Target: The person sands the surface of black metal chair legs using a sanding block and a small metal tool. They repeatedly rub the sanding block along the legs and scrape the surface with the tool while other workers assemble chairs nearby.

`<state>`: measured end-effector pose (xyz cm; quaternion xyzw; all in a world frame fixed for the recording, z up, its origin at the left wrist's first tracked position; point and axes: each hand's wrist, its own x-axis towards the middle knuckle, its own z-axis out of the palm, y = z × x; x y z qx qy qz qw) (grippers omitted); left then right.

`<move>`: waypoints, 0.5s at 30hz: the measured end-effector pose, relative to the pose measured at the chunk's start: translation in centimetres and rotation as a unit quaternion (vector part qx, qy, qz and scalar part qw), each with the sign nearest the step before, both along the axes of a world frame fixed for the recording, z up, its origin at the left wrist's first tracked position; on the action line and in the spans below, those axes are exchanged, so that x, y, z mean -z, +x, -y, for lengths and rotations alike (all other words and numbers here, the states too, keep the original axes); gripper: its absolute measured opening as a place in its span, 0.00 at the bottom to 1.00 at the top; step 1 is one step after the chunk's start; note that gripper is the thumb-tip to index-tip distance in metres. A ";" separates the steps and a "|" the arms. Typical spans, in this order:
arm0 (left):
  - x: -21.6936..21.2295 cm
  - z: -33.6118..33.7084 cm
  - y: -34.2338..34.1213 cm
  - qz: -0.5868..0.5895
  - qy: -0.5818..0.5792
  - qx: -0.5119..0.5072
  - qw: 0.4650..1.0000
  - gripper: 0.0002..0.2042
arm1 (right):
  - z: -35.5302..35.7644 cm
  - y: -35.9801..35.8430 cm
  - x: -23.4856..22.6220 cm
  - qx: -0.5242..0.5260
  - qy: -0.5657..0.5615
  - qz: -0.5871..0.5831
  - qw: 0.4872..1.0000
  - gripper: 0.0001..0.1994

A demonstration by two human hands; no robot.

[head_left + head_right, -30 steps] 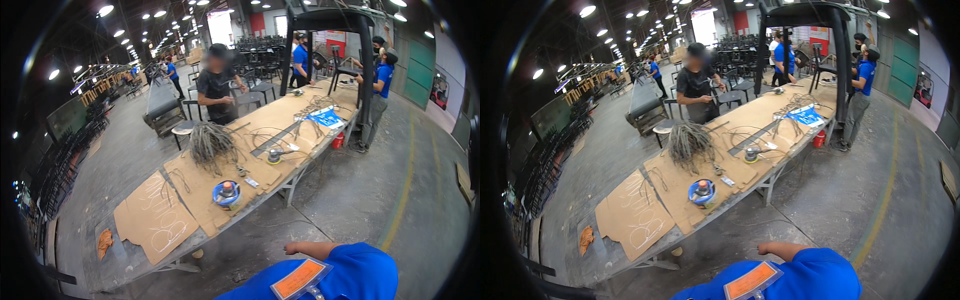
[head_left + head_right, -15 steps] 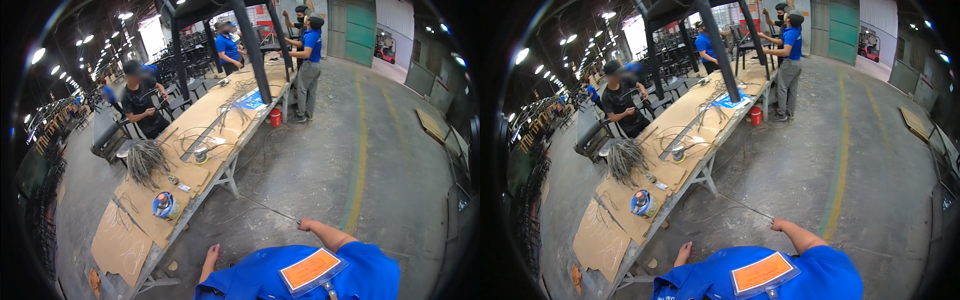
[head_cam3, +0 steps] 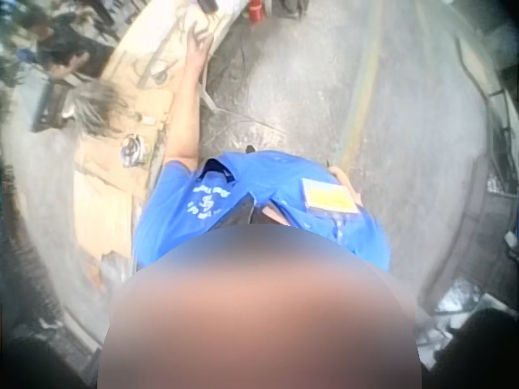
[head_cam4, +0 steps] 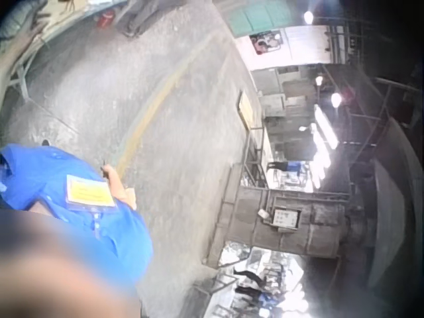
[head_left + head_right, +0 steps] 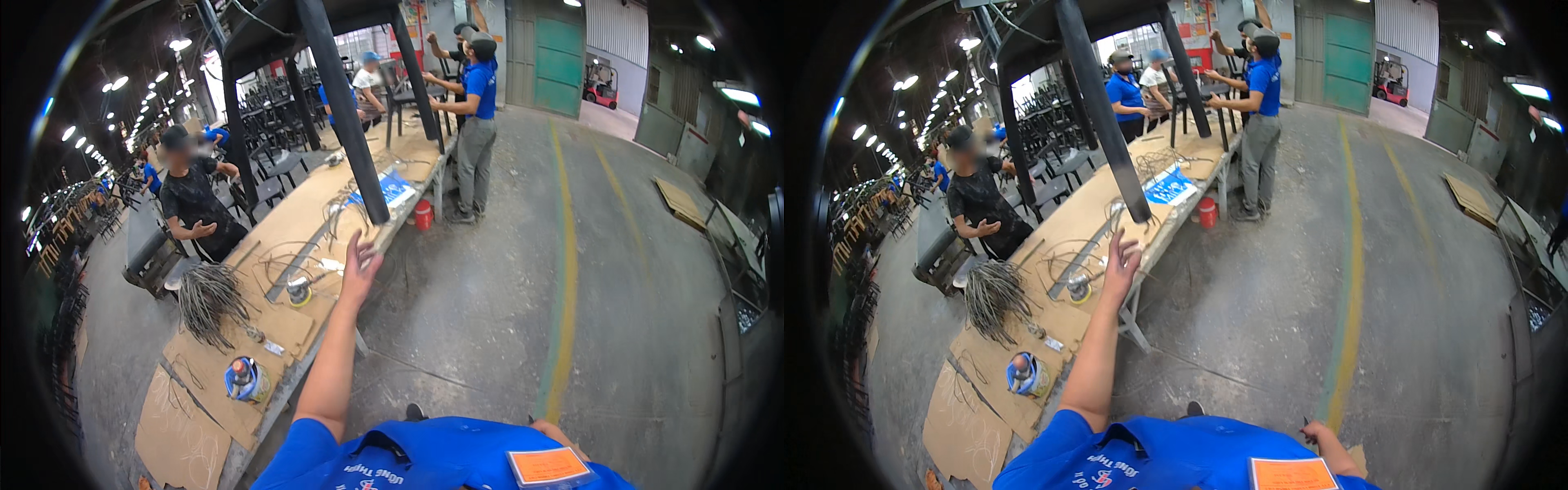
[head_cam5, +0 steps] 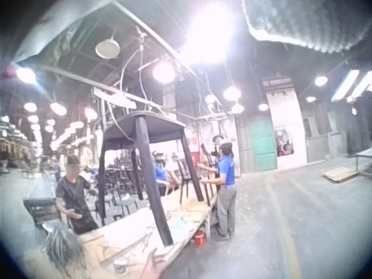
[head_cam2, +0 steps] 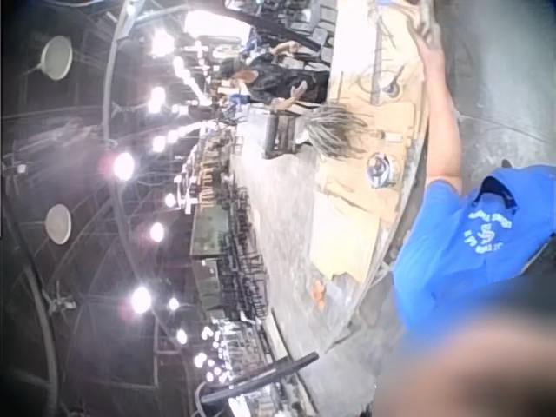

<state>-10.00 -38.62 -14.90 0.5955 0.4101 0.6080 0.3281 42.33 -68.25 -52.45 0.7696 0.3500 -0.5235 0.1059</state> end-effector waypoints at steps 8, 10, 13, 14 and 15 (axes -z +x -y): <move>-6.8 -5.6 -0.1 0.133 0.012 0.052 0.990 0.21 | -10.7 -3.5 0.2 -0.047 0.075 -0.009 0.996 0.20; -5.9 -5.8 -1.2 0.150 0.029 0.062 0.986 0.21 | -13.9 -5.0 1.0 -0.073 0.106 -0.019 0.992 0.20; -4.7 -6.5 -3.9 0.121 0.059 0.016 0.991 0.21 | -18.2 -6.9 1.6 -0.152 0.198 -0.043 0.967 0.19; -4.4 -6.8 -4.8 0.113 0.064 0.009 0.991 0.21 | -19.5 -7.4 1.3 -0.163 0.204 -0.031 0.965 0.19; -4.1 -7.0 -5.6 0.108 0.065 0.002 0.992 0.21 | -20.7 -7.5 0.7 -0.142 0.200 -0.061 0.968 0.20</move>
